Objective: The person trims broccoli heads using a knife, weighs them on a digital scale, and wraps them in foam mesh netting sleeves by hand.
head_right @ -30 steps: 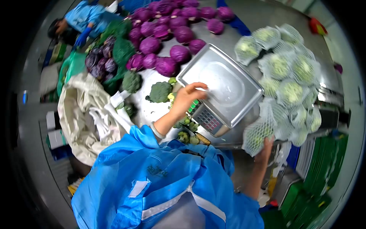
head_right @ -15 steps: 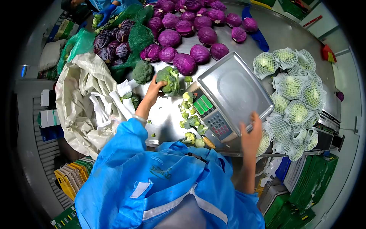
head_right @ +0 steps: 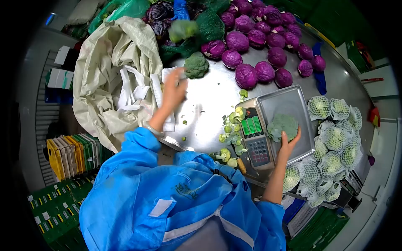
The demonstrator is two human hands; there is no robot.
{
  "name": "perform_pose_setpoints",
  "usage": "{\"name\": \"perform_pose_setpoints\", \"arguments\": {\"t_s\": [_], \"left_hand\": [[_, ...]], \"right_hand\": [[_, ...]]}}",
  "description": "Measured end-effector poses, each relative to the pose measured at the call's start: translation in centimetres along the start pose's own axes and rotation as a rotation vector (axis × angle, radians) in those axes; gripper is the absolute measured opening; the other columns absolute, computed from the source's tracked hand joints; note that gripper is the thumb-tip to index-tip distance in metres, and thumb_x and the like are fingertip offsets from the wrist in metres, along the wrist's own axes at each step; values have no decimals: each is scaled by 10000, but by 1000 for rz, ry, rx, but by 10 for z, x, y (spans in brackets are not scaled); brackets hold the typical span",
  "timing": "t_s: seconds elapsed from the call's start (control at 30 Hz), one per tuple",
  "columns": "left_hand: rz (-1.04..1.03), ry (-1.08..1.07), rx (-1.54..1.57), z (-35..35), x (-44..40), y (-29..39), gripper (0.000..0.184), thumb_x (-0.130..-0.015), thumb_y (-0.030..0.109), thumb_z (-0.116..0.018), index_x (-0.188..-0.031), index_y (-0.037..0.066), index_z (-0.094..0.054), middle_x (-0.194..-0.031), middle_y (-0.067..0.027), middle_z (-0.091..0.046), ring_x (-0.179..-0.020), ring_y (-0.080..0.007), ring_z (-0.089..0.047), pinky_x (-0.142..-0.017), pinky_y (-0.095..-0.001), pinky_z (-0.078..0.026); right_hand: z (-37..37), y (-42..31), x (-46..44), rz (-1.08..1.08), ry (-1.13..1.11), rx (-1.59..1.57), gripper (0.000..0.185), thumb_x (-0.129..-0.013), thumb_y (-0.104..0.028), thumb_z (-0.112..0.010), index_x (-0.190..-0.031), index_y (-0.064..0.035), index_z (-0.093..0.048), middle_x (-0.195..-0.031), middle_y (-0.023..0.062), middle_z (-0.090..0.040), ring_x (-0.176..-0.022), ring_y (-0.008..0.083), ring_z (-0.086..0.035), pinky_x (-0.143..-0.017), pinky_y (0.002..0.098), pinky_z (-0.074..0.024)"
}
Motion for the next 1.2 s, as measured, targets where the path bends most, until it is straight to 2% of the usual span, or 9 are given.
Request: {"name": "perform_pose_setpoints", "arguments": {"t_s": [0.23, 0.37, 0.53, 0.67, 0.9, 0.97, 1.03, 1.07, 1.2], "left_hand": [[295, -24, -429, 62, 3, -137, 467, -716, 220, -776, -1130, 88, -606, -781, -134, -645, -755, -308, -613, -697, -419, -486], [362, -83, 637, 56, -10, 1, 162, -850, 31, -670, -996, 26, -601, -887, 7, -627, -770, -77, -565, -680, -227, -459], [459, -543, 1281, -2, 21, 168, 180, -825, -27, -655, -981, 46, -603, -1148, -61, -587, -858, -65, -526, -709, -206, -434], [-145, -367, 765, -39, 12, 207, 122, -811, -11, -685, -904, 12, -608, -997, -47, -540, -794, -84, -503, -707, -222, -425], [859, -967, 1599, -78, 50, 211, 225, -1000, 246, -456, -1039, 67, -586, -942, -59, -617, -841, -152, -607, -760, -300, -510], [1381, -1062, 1231, -85, 84, 220, 291, -955, 183, -563, -1199, 26, -569, -1154, -50, -627, -946, -93, -581, -790, -267, -495], [400, -1384, 887, -105, 127, 178, 353, -915, 133, -612, -1243, 18, -549, -1189, -74, -625, -983, -119, -595, -843, -280, -488], [579, -1737, 893, -119, 129, 181, 358, -909, 138, -620, -1238, 16, -550, -1172, -82, -632, -985, -139, -607, -863, -294, -489], [818, -1228, 1574, -140, 83, 228, 239, -936, 160, -591, -1138, 34, -597, -1040, -75, -661, -937, -190, -627, -873, -329, -501]], "right_hand": [[40, -12, 9, 51, 23, 413, 730, -831, -228, -717, -1419, -20, -337, -1408, 177, -395, -1281, 285, -410, -1069, 393, -314], [6, -101, 45, 261, 170, 493, 632, -783, -165, -738, -1332, -24, -457, -1310, 150, -494, -1214, 257, -483, -1024, 387, -386], [-121, -160, 83, 139, -508, -250, 541, -785, -78, -727, -1287, -46, -526, -1253, 94, -539, -1125, 207, -549, -959, 341, -457], [-150, -151, 82, -222, -313, -771, 460, -788, -102, -765, -1189, -6, -563, -1124, 64, -609, -1041, 138, -577, -873, 294, -483], [-98, -102, 110, -14, -349, -471, 314, -819, -177, -735, -1045, 8, -620, -954, 91, -659, -912, 155, -610, -847, 305, -476], [-68, -93, 110, -187, -261, -788, 239, -864, -165, -666, -1029, 1, -618, -964, 94, -661, -908, 171, -622, -848, 315, -488], [-39, -71, 112, -466, -168, -1200, 191, -906, -139, -589, -1037, -2, -604, -988, 103, -661, -915, 180, -634, -852, 323, -504], [-27, -56, 113, -547, -174, -1320, 183, -920, -125, -557, -1049, -1, -594, -1001, 114, -660, -922, 182, -638, -857, 326, -510], [4, -64, 131, -540, -354, -1083, 323, -932, -134, -563, -1221, 5, -530, -1091, 98, -626, -999, 165, -620, -903, 306, -495]]}}
Point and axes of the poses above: each hand's wrist, its own x-axis away from the middle knuckle, its own z-axis out of the back of the hand, y = z × x, the point moved 3 cm from there along -x, towards the middle knuckle
